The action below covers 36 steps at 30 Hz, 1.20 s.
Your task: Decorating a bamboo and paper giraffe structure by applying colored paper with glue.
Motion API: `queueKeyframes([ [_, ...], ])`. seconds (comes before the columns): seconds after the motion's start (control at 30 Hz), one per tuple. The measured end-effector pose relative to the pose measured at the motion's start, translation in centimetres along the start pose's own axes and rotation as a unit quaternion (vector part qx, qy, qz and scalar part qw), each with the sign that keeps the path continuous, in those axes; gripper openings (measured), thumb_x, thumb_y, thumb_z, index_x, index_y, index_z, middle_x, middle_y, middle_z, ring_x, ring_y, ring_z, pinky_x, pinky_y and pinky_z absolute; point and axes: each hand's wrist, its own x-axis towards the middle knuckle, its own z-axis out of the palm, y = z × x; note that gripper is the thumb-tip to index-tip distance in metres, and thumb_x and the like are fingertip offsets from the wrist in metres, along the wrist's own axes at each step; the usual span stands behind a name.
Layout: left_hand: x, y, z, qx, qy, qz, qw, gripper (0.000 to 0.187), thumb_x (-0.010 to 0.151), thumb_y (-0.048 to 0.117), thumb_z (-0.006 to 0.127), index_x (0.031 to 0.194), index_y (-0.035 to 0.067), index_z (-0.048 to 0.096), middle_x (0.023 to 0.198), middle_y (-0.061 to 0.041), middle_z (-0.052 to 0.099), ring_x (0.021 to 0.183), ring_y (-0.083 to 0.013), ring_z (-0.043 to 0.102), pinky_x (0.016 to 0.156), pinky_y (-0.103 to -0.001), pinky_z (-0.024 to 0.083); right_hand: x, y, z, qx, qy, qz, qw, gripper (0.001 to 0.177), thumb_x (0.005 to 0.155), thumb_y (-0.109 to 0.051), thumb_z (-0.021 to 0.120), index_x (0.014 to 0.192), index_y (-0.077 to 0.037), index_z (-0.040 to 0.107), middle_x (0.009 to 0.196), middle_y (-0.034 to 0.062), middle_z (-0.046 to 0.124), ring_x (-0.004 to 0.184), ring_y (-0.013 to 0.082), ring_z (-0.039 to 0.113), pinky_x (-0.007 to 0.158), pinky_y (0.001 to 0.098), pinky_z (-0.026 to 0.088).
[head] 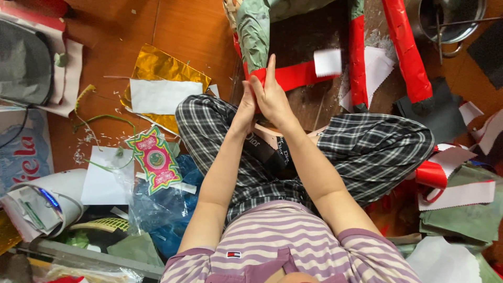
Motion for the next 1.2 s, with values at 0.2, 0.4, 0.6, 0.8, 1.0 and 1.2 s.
queueKeyframes([
  [0.2,-0.2,-0.3,-0.7,-0.061,-0.024,-0.048,0.997,0.086,0.1,0.067,0.035,0.161,0.007,0.03,0.154,-0.012,0.05,0.142,-0.0222,0.048,0.116,-0.038,0.042,5.1,5.2,0.5,0.317,-0.101,-0.129,0.934,0.089,0.094,-0.023,0.081,0.162,-0.001,0.027,0.136,0.0066,0.064,0.122,0.0174,0.061,0.108,0.0339,0.049],
  [0.4,-1.3,0.7,0.4,0.134,0.005,0.048,0.99,0.094,0.095,0.029,0.076,0.165,0.006,0.017,0.158,-0.019,0.043,0.144,-0.0264,0.046,0.118,-0.037,0.042,4.0,4.4,-0.8,0.429,-0.193,0.084,0.878,0.042,0.089,-0.024,0.078,0.122,-0.002,0.064,0.106,0.0062,0.073,0.096,0.0169,0.067,0.088,0.0322,0.056],
  [0.6,-4.1,1.5,2.2,0.271,0.087,0.206,0.936,0.107,0.097,0.02,0.076,0.165,0.012,-0.006,0.172,-0.018,0.009,0.155,-0.0302,0.027,0.126,-0.041,0.03,2.8,4.3,-1.0,0.487,-0.206,0.086,0.844,0.041,0.092,-0.033,0.074,0.123,-0.008,0.065,0.11,0.0016,0.073,0.099,0.0122,0.07,0.091,0.03,0.056],
  [0.8,-3.8,7.6,-2.0,0.274,0.397,0.362,0.798,0.083,0.102,-0.002,0.066,0.168,0.006,0.016,0.178,-0.018,0.015,0.163,-0.0329,0.026,0.136,-0.044,0.026,3.4,5.1,0.5,0.444,-0.159,0.085,0.878,0.059,0.094,-0.047,0.071,0.135,-0.007,0.058,0.118,0.0067,0.07,0.104,0.0164,0.066,0.096,0.0361,0.055],
  [1.0,1.3,12.5,1.2,0.337,0.238,0.49,0.768,0.061,0.111,0.0,0.066,0.158,0.013,0.03,0.151,-0.009,0.047,0.136,-0.0207,0.05,0.118,-0.037,0.045,-1.9,-0.8,-1.2,-0.073,0.244,-0.424,0.869,0.069,0.088,-0.03,0.083,0.137,0.004,0.047,0.126,0.0267,0.054,0.115,0.0403,0.055,0.099,0.0458,0.049],
  [1.2,3.0,11.2,11.6,0.51,-0.033,0.4,0.761,0.052,0.096,0.011,0.075,0.142,0.002,0.054,0.119,-0.009,0.068,0.11,-0.0257,0.07,0.101,-0.039,0.058,0.8,6.2,1.4,0.113,0.21,-0.236,0.942,0.029,0.101,-0.017,0.065,0.123,0.002,0.065,0.112,0.0086,0.071,0.103,0.0237,0.07,0.082,0.041,0.058],
])
